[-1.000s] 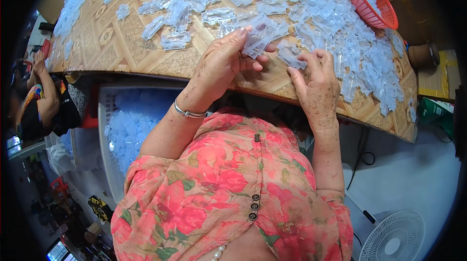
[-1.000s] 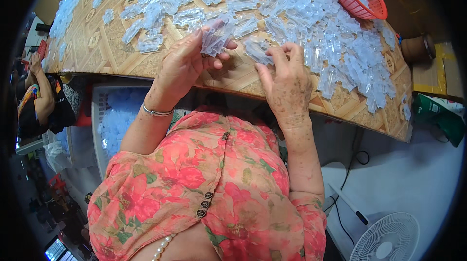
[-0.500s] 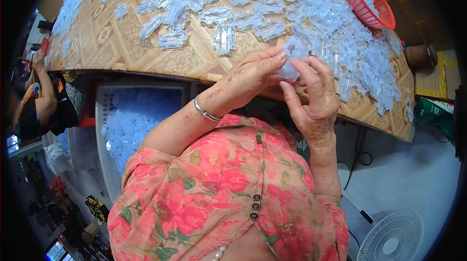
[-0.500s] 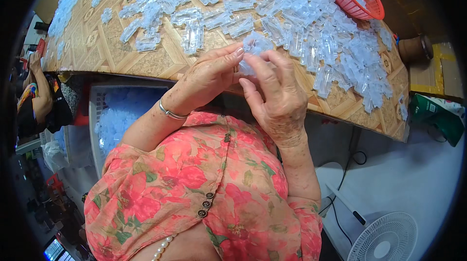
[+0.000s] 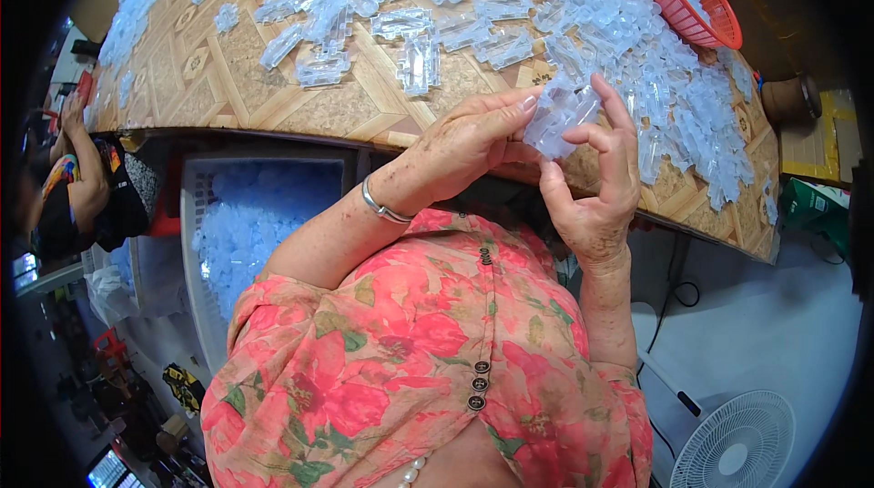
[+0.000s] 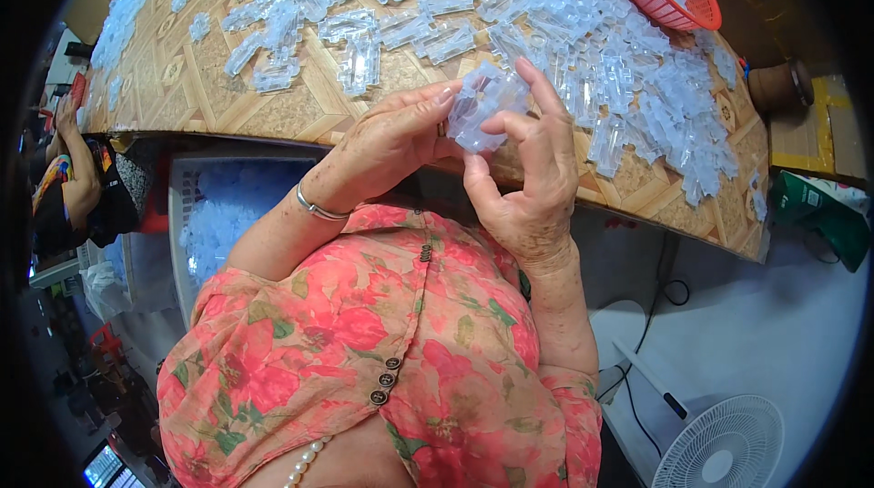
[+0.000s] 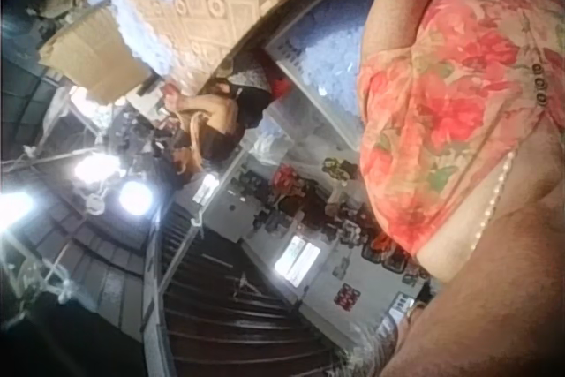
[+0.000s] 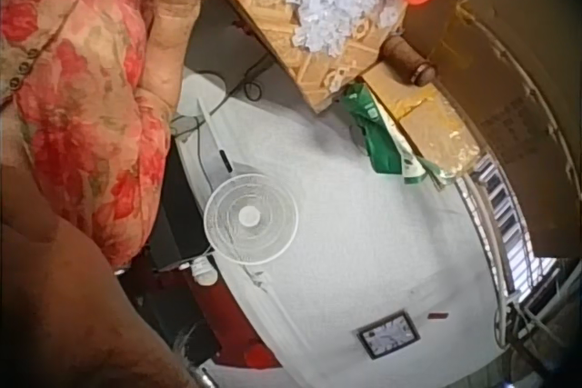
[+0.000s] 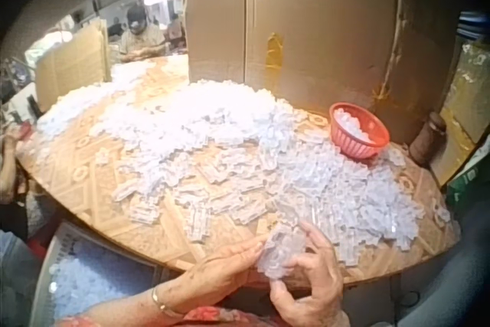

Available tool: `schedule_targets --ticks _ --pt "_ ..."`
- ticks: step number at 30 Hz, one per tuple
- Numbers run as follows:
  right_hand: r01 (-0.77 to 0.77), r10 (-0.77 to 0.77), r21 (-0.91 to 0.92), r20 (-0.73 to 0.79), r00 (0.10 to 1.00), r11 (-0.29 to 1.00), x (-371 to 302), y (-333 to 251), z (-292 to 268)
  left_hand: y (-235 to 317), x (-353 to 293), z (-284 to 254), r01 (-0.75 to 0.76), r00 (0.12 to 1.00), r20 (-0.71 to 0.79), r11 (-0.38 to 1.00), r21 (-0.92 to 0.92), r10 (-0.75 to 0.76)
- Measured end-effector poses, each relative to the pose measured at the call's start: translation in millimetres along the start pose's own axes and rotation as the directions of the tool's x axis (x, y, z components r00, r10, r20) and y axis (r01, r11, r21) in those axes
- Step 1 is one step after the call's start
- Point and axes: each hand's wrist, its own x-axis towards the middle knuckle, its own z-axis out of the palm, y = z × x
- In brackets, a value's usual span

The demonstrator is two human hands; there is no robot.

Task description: The person sits at a wooden table and repeatedly picks up small, clear plastic components. They manipulate the parts with both hands, snapping them together to form small assemblies, and then place the finished units into a red basket on the right side of the table.

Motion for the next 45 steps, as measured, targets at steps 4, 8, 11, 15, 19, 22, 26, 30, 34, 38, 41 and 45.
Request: schedule_targets --ticks 4,8,11,15,19,22,26,30,34,38,41,45 --pt "0.019 -0.023 0.053 0.076 0.997 0.998 2.2 0.2 -0.4 0.0 -0.3 -7.2 0.039 0.999 0.022 0.999 0.026 -0.039" --pt "-0.065 0.054 0.098 0.108 0.993 0.993 -0.2 0.3 0.3 -1.4 -1.3 -7.6 0.016 1.0 0.001 0.999 0.036 -0.016" --pt "-0.05 0.042 0.081 0.095 0.995 0.995 -1.8 4.5 1.8 1.4 -3.4 -4.7 0.0 1.0 -0.004 0.998 0.067 0.0" --pt "-0.024 0.02 0.15 0.029 0.999 0.988 0.9 3.0 2.1 3.5 -5.3 -3.7 -0.014 0.999 0.031 0.999 0.04 0.013" --pt "-0.044 0.041 0.228 0.016 0.999 0.973 -3.3 9.4 7.3 4.4 -5.0 -0.6 -0.035 0.999 0.039 0.997 0.073 0.032" --pt "-0.131 0.126 0.271 0.038 0.991 0.953 -5.4 8.0 9.3 4.7 -4.6 -0.8 -0.036 0.999 0.033 0.992 0.118 0.032" --pt "-0.199 0.18 0.243 0.101 0.979 0.949 -7.1 7.5 7.1 6.2 -7.7 1.5 -0.03 0.999 -0.005 0.978 0.208 0.032" --pt "-0.248 0.221 0.247 0.132 0.966 0.937 -6.8 3.7 5.0 8.6 -9.4 6.0 -0.03 0.999 -0.022 0.965 0.26 0.037" --pt "-0.16 0.145 0.18 0.091 0.985 0.971 -6.3 5.3 4.1 9.3 -10.3 6.8 -0.031 0.999 -0.008 0.955 0.294 0.035" --pt "-0.114 0.105 0.136 0.069 0.992 0.984 -7.6 5.6 4.5 7.9 -9.7 5.5 -0.046 0.999 0.012 0.958 0.283 0.045" --pt "-0.131 0.125 0.205 0.044 0.991 0.97 -10.0 7.0 7.1 3.0 -8.4 4.2 -0.058 0.998 0.014 0.966 0.25 0.057" --pt "-0.121 0.112 0.181 0.061 0.992 0.976 -9.4 6.2 6.0 10.4 -11.0 7.6 -0.043 0.999 0.021 0.953 0.3 0.038"
